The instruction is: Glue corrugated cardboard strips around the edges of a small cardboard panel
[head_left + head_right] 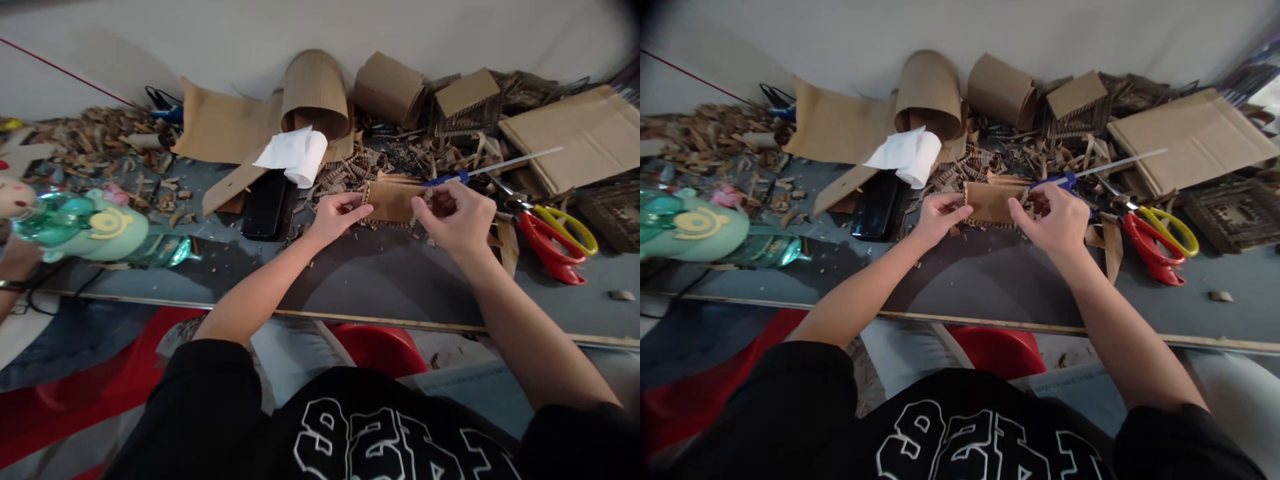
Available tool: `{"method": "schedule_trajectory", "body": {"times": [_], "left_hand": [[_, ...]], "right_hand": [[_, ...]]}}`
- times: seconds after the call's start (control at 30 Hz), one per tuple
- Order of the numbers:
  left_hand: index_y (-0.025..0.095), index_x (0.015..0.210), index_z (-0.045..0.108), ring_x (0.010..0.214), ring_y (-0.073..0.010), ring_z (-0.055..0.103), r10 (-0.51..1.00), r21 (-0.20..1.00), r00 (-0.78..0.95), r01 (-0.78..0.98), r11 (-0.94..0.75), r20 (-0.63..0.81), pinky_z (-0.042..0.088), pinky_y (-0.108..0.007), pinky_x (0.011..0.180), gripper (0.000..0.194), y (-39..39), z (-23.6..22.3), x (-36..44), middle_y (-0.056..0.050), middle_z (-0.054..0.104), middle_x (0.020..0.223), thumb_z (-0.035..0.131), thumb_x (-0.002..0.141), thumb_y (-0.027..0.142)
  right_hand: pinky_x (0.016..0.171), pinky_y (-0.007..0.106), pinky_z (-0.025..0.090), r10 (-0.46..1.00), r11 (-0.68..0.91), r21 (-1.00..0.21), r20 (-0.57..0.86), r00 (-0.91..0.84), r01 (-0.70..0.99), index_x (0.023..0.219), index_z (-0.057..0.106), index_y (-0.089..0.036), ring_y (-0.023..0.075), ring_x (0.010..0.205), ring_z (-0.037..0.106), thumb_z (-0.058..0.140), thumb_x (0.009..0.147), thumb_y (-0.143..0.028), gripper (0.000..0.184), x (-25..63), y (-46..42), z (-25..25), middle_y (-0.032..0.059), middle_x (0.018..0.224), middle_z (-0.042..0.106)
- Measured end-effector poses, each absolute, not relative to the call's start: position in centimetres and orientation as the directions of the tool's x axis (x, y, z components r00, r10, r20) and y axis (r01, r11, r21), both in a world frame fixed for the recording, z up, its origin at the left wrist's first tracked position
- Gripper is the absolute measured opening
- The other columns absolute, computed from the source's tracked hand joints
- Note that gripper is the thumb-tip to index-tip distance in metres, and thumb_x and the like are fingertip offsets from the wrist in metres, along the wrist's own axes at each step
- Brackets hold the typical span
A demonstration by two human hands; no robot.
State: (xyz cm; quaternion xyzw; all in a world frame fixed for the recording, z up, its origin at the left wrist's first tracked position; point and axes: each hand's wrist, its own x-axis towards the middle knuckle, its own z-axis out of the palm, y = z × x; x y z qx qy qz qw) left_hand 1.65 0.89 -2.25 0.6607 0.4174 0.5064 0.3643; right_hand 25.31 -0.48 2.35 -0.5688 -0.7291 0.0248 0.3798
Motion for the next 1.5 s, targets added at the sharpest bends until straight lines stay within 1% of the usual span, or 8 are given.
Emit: {"method": "schedule_trajectory", "body": {"times": [0.13,0.23,0.37,0.53,0.93,1.23,1.4,1.5], "left_hand": [[0.016,0.097,0.078,0.062,-0.01,0.059,0.905,0.892,0.183,0.18,-0.415,0.385,0.045,-0.024,0.056,0.058,0.9,-2.2,1.3,-0.006,0.076,0.086,0.071,0.076,0.07],[0.018,0.094,0.079,0.073,-0.0128,0.065,0.873,0.857,0.183,0.18,-0.482,0.453,0.052,-0.026,0.068,0.052,1.0,-2.1,1.1,-0.006,0.078,0.09,0.071,0.079,0.067],[0.02,0.095,0.079,0.078,-0.014,0.067,0.851,0.841,0.227,0.17,-0.514,0.474,0.053,-0.028,0.071,0.049,1.3,-2.1,1.0,-0.006,0.078,0.094,0.07,0.081,0.066],[0.018,0.095,0.079,0.066,-0.0109,0.06,0.854,0.852,0.245,0.153,-0.502,0.459,0.047,-0.026,0.062,0.051,1.3,-2.2,1.0,-0.006,0.078,0.09,0.069,0.081,0.066],[0.017,0.08,0.077,0.06,-0.0088,0.056,0.85,0.85,0.265,0.151,-0.504,0.456,0.043,-0.023,0.059,0.052,1.6,-2.1,0.8,-0.001,0.065,0.066,0.067,0.081,0.068],[0.016,0.084,0.079,0.065,-0.0094,0.062,0.881,0.896,0.249,0.09,-0.436,0.404,0.047,-0.023,0.061,0.049,1.5,-2.1,0.8,-0.004,0.075,0.078,0.076,0.076,0.064],[0.018,0.103,0.079,0.077,-0.0125,0.07,0.88,0.918,0.293,0.021,-0.396,0.373,0.054,-0.025,0.067,0.061,2.0,-3.0,0.5,-0.007,0.079,0.098,0.072,0.074,0.071],[0.018,0.102,0.078,0.079,-0.0121,0.071,0.886,0.911,0.26,0.05,-0.408,0.383,0.055,-0.025,0.068,0.058,2.1,-3.4,0.6,-0.005,0.079,0.094,0.07,0.077,0.07]], "right_hand": [[0.06,0.032,0.047,0.846,0.473,-0.465,0.475,-0.24,0.748,0.107,0.071,-0.02,0.0185,0.057,0.058,0.066,0.078,-0.061,0.051,25.6,-0.1,2.3,0.0043,0.071,0.068],[0.056,0.031,0.045,0.85,0.508,-0.467,0.408,-0.333,0.723,0.105,0.074,-0.02,0.0178,0.054,0.055,0.065,0.078,-0.062,0.051,25.6,0.0,1.8,0.0034,0.067,0.067],[0.054,0.031,0.043,0.862,0.483,-0.553,0.435,-0.26,0.678,0.091,0.073,-0.019,0.0174,0.053,0.055,0.061,0.083,-0.057,0.04,25.5,0.3,0.8,0.0038,0.065,0.065],[0.049,0.03,0.042,0.884,0.434,-0.687,0.449,-0.129,0.583,0.094,0.072,-0.022,0.0171,0.055,0.056,0.069,0.079,-0.056,0.037,25.4,0.8,0.1,0.0047,0.072,0.069],[0.055,0.036,0.049,0.884,0.438,-0.705,0.449,-0.127,0.557,0.089,0.069,-0.024,0.0216,0.064,0.063,0.069,0.08,-0.056,0.034,25.0,0.8,-0.3,0.007,0.079,0.071],[0.053,0.034,0.048,0.887,0.436,-0.71,0.445,-0.128,0.553,0.087,0.068,-0.021,0.0198,0.062,0.062,0.07,0.08,-0.056,0.035,25.0,0.7,-0.4,0.0063,0.077,0.07],[0.04,0.031,0.043,0.94,0.325,-0.809,0.332,-0.076,0.49,0.099,0.071,-0.022,0.0159,0.047,0.056,0.069,0.08,-0.064,0.045,24.8,1.1,-0.6,0.0041,0.069,0.066],[0.037,0.03,0.041,0.951,0.303,-0.831,0.298,-0.085,0.466,0.101,0.072,-0.023,0.0152,0.044,0.054,0.068,0.081,-0.068,0.049,25.0,1.3,-0.4,0.004,0.065,0.064]]}}
